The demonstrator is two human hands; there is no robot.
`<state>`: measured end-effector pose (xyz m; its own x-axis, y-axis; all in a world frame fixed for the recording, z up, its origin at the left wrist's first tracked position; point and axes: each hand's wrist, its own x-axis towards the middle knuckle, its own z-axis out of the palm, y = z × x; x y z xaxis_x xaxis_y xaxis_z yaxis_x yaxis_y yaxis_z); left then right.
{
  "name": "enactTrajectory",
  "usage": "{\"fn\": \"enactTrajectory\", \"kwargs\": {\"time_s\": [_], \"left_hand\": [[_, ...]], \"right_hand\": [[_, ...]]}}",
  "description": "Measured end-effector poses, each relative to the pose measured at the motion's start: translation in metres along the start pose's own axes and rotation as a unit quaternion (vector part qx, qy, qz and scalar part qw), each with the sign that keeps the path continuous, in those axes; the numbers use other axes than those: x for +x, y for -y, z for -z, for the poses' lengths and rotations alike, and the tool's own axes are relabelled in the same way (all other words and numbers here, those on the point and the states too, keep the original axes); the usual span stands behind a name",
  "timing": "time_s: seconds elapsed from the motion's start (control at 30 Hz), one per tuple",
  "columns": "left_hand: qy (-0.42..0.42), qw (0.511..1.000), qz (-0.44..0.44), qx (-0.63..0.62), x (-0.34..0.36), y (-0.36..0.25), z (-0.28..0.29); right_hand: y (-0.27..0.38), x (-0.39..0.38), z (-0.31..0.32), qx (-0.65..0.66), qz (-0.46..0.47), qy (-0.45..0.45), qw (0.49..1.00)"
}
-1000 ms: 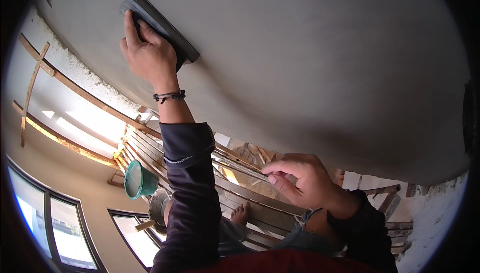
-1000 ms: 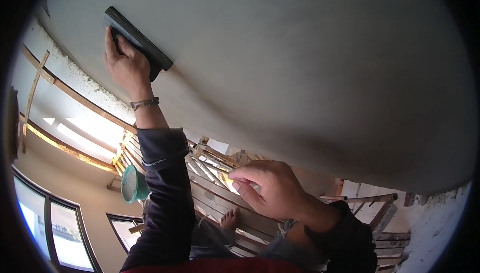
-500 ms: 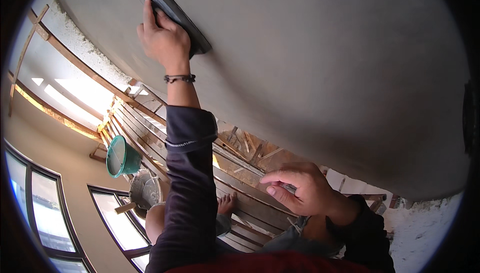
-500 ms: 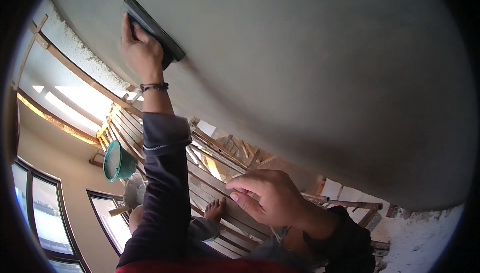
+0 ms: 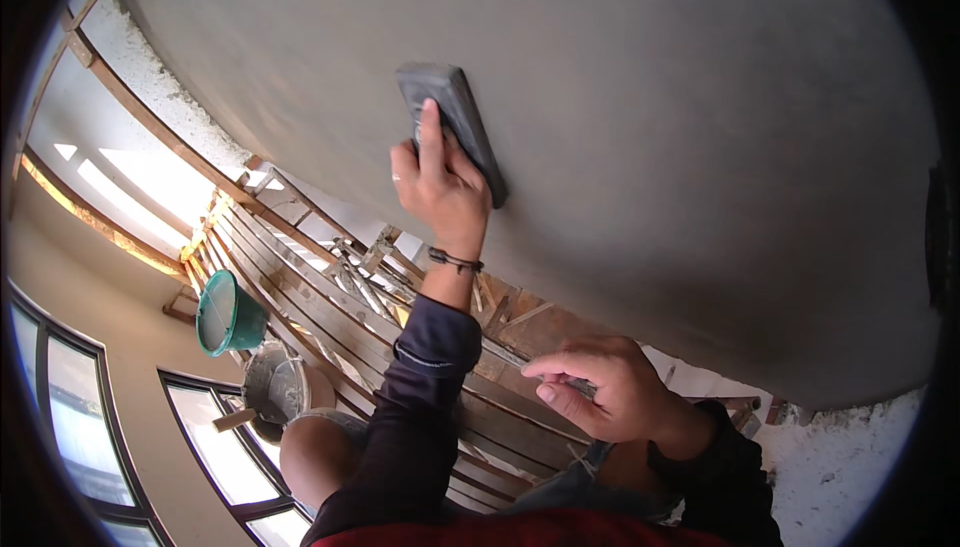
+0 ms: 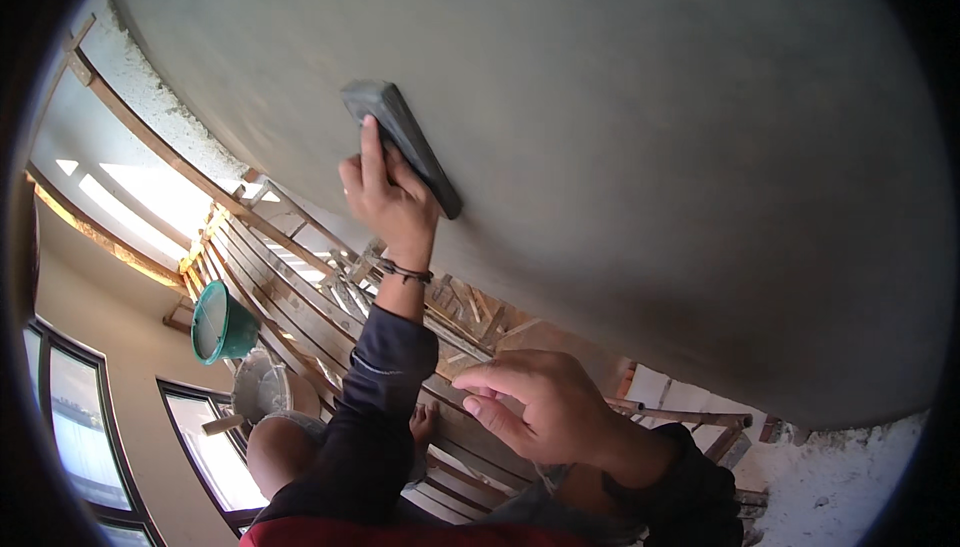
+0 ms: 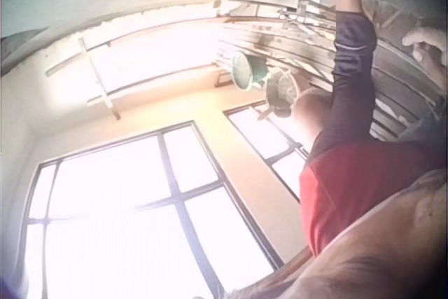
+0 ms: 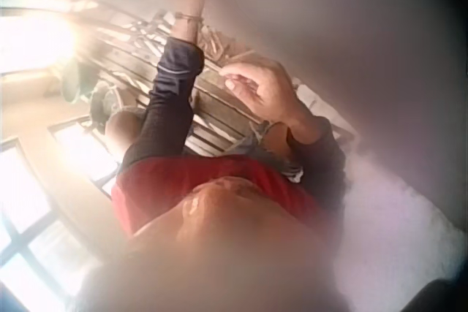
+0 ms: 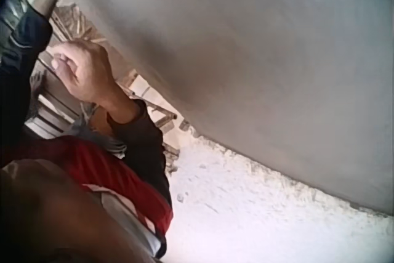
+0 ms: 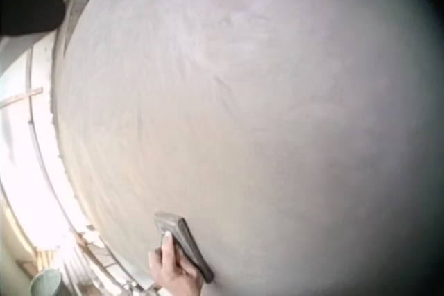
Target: The person uses a rectangular plastering tool to smooth a grey surface on a wall.
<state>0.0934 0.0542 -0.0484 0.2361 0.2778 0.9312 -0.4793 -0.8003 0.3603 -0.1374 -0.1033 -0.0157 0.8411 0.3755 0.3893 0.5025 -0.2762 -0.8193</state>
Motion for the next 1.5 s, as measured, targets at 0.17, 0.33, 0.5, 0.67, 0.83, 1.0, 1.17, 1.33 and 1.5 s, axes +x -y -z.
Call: {"fn": "enactTrajectory", "kwargs": {"time_s": [0.17, 0.33, 0.5, 0.67, 0.83, 1.0, 1.17, 1.33, 1.5], "left_hand": [[-0.048, 0.998, 0.046, -0.02, 0.132, 0.03, -0.013], [0.055, 0.989, 0.122, -0.067, -0.063, -0.051, 0.011], [0.098, 0.986, 0.046, -0.124, -0.191, -0.088, 0.032], [0.005, 0.997, 0.004, -0.079, 0.0, -0.078, 0.009], [-0.009, 0.995, -0.019, -0.1, 0.059, -0.089, 0.01], [0.091, 0.989, 0.0, -0.112, -0.175, -0.061, 0.035], [0.068, 0.993, -0.025, -0.091, -0.105, -0.068, 0.019], [-0.038, 0.994, -0.082, -0.064, 0.077, -0.084, 0.005], [0.007, 0.998, -0.02, -0.064, 0.014, -0.084, 0.011]], "right_hand": [[0.0, -0.007, 0.007, -0.009, -0.005, -0.014, 1.0], [-0.002, -0.002, 0.005, -0.009, 0.002, -0.017, 1.0], [0.006, 0.01, -0.006, 0.011, 0.022, 0.01, 1.0], [-0.006, -0.004, 0.001, -0.001, 0.011, 0.011, 1.0], [0.005, -0.009, 0.011, -0.004, 0.038, -0.019, 0.999], [0.009, -0.002, 0.004, 0.017, 0.058, -0.004, 0.998], [0.009, -0.01, 0.012, 0.002, 0.037, 0.002, 0.999], [0.005, -0.008, 0.013, 0.031, 0.057, -0.026, 0.998], [0.002, -0.014, 0.015, 0.01, 0.042, -0.013, 0.999]]}}
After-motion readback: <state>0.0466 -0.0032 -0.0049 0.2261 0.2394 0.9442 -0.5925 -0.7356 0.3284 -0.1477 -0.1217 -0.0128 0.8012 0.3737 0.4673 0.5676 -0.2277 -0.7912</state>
